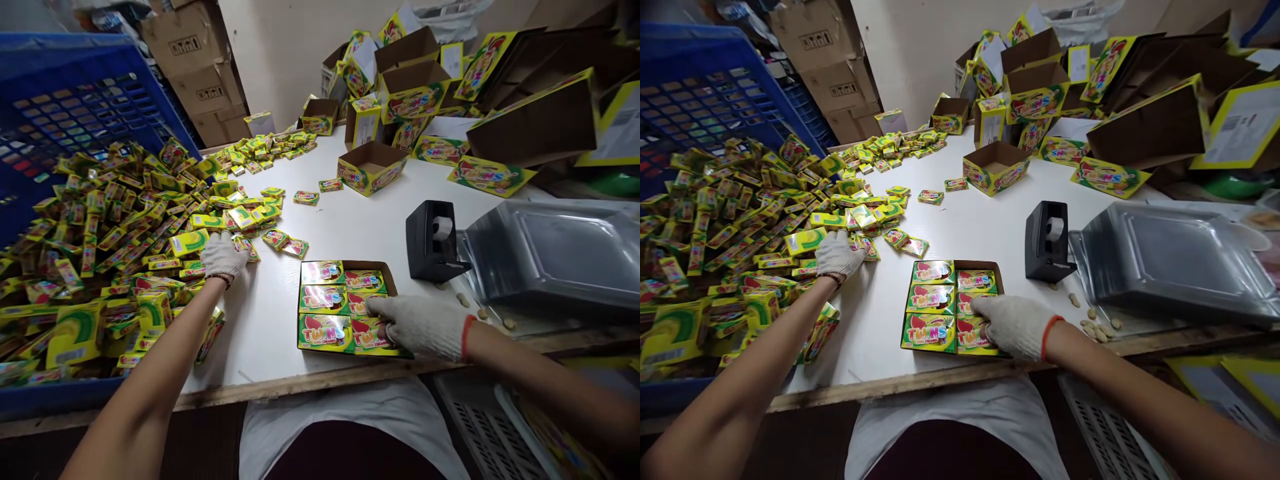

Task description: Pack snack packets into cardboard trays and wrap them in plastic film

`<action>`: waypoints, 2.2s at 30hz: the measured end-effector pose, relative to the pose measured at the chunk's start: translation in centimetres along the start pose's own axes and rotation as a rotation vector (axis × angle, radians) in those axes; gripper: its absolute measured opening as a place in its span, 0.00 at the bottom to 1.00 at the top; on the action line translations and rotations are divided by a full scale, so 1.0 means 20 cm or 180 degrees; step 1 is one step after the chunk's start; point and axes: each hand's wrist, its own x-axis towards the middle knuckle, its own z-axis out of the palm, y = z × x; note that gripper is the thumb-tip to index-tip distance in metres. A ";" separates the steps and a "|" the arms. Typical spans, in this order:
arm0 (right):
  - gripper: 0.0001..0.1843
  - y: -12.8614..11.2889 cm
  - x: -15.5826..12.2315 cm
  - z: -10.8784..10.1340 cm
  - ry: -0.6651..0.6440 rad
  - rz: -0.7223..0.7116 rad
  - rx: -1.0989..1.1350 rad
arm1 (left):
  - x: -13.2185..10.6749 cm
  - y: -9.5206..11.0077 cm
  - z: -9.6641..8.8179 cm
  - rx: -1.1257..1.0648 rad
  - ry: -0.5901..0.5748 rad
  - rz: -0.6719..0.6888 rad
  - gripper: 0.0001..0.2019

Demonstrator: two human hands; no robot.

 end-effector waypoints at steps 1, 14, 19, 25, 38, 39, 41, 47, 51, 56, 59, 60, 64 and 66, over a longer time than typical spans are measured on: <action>0.12 -0.03 0.00 0.01 -0.0048 -0.0007 -0.0199 | 0.02 0.00 0.01 0.0034 -0.0020 0.0042 0.27; 0.19 -0.08 0.07 0.17 -0.0177 -0.0089 -0.0605 | 0.05 0.24 0.19 -0.0402 -0.0565 0.1355 0.24; 0.13 0.00 0.03 0.07 0.0057 -0.0235 0.0505 | 0.12 0.37 0.15 -0.0983 -0.0593 0.1204 0.14; 0.29 0.08 0.14 -0.16 0.1234 0.0143 0.2532 | -0.11 0.51 -0.15 -0.2181 -0.0362 0.1644 0.15; 0.13 0.18 0.10 -0.04 0.1073 0.0236 0.1904 | -0.01 0.44 0.09 -0.1197 -0.0731 0.1327 0.16; 0.12 0.16 0.11 -0.02 0.1077 0.0344 0.1757 | 0.04 0.42 0.13 -0.1078 -0.0823 0.1269 0.17; 0.12 0.14 0.10 0.03 0.1072 0.0496 0.1372 | 0.10 0.42 0.21 -0.0860 -0.0981 0.1193 0.26; 0.11 0.09 0.08 0.07 0.1342 -0.0063 0.0051 | 0.17 0.54 0.32 -0.0600 -0.1230 0.1104 0.35; 0.13 0.01 0.11 0.17 0.1309 -0.0030 -0.0095 | 0.15 0.56 0.33 -0.0780 -0.1115 0.1106 0.30; 0.17 -0.06 0.11 0.28 0.1445 -0.0017 -0.0164 | 0.04 0.51 0.26 -0.1151 -0.0746 0.0833 0.40; 0.16 -0.03 0.11 0.23 0.1113 -0.0133 -0.0103 | -0.06 0.48 0.16 -0.1652 -0.0133 0.1184 0.47; 0.15 -0.02 0.12 0.19 0.0978 -0.0081 0.0095 | -0.10 0.48 0.11 -0.1872 0.0130 0.1469 0.49; 0.21 0.01 0.15 -0.02 0.1440 -0.0057 0.1650 | -0.29 0.53 -0.06 -0.2321 0.0741 0.2837 0.51; 0.23 0.01 0.16 -0.11 0.1832 -0.0370 0.2256 | -0.38 0.59 -0.13 -0.2425 0.0796 0.3263 0.49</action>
